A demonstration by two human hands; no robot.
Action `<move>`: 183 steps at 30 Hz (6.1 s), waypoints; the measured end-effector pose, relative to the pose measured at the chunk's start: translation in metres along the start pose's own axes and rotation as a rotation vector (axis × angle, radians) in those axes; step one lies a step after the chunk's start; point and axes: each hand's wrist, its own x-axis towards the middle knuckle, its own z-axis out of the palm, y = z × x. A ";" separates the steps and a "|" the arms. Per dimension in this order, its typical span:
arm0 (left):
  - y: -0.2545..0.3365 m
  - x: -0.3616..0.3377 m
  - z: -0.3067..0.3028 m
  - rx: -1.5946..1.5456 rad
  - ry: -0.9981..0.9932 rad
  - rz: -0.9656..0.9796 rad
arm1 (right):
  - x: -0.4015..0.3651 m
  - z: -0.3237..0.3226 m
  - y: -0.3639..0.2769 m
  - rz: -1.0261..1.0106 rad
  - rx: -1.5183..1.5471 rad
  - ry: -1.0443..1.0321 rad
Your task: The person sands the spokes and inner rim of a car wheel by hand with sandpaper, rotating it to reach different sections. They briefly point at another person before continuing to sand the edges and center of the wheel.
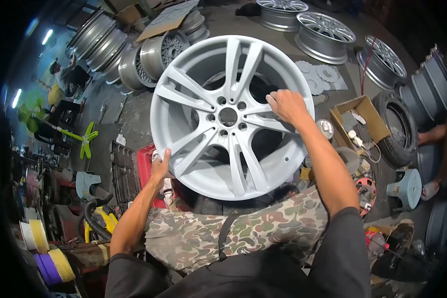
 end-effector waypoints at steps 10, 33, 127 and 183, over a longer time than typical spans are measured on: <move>0.060 0.089 -0.026 0.478 0.263 0.314 | -0.046 0.002 -0.019 0.277 0.196 -0.080; 0.155 0.038 0.083 0.892 0.301 1.261 | -0.228 -0.027 -0.114 -0.064 0.071 -0.406; 0.124 0.106 0.053 0.064 0.302 0.766 | -0.167 0.053 -0.204 -0.157 0.357 -0.160; 0.106 0.133 0.061 0.228 0.369 0.923 | -0.212 -0.012 -0.134 -0.133 0.208 -0.332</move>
